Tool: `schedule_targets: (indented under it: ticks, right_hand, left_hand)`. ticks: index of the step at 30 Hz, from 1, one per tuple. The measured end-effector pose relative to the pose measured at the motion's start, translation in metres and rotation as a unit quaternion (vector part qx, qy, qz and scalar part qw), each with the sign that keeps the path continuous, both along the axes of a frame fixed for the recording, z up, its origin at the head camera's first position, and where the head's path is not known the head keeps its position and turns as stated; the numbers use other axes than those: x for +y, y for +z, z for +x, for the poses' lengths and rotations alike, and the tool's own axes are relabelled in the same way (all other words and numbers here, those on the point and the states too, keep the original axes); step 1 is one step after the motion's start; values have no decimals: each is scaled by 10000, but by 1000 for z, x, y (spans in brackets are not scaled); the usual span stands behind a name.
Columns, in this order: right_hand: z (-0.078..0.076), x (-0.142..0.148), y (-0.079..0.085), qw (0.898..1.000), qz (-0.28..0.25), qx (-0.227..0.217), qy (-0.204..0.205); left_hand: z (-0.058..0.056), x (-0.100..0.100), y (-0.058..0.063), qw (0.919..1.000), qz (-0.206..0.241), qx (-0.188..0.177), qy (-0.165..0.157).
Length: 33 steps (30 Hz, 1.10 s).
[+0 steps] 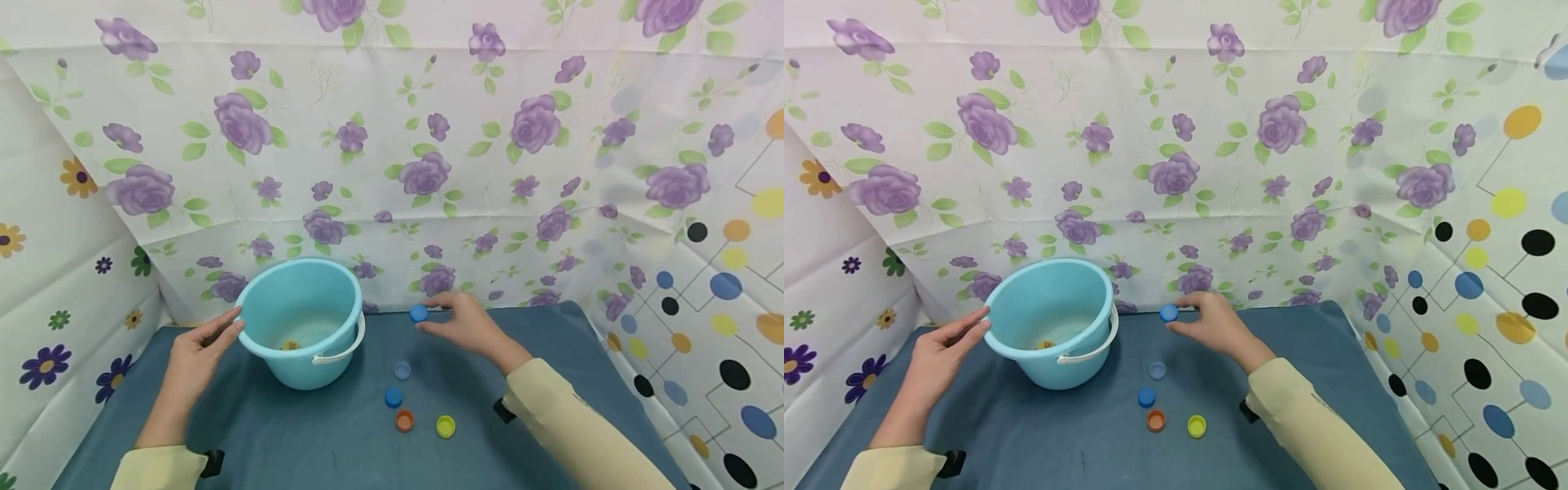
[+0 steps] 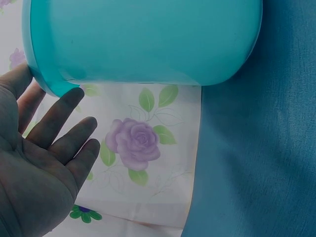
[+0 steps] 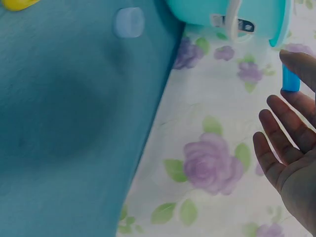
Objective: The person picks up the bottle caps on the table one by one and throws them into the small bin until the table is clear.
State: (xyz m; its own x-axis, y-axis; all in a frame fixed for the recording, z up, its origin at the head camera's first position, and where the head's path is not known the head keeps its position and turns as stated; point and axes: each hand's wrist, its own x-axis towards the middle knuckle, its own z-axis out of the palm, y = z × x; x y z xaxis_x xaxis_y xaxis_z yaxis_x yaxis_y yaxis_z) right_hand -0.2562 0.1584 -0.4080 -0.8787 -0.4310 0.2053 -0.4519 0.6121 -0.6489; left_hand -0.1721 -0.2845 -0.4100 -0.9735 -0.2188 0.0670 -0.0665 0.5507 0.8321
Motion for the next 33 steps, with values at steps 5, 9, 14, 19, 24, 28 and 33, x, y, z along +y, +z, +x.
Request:
schedule_targets:
  ticks: [5,9,14,19,24,28,33]
  right_hand:
    - [-3,-18,13,9997,4,249,41]
    - [-5,-35,23,9981,134,508,308]
    - [-7,-54,35,9969,141,466,614]
    - [-10,-75,43,9952,-39,517,826]
    - [-10,-96,48,9952,-19,516,826]
    - [-10,-111,50,9951,-49,541,825]
    - [-9,-129,50,9947,-99,550,865]
  left_hand:
    - [0,0,1,10000,-23,-16,9]
    - [1,0,0,10000,-46,-29,2]
    - [0,0,-1,10000,-29,4,-5]
    - [0,0,0,10000,8,21,-16]
    - [0,0,0,10000,25,18,-48]
    - [0,0,0,10000,-1,8,-30]
    - [0,1,1,10000,14,-15,8]
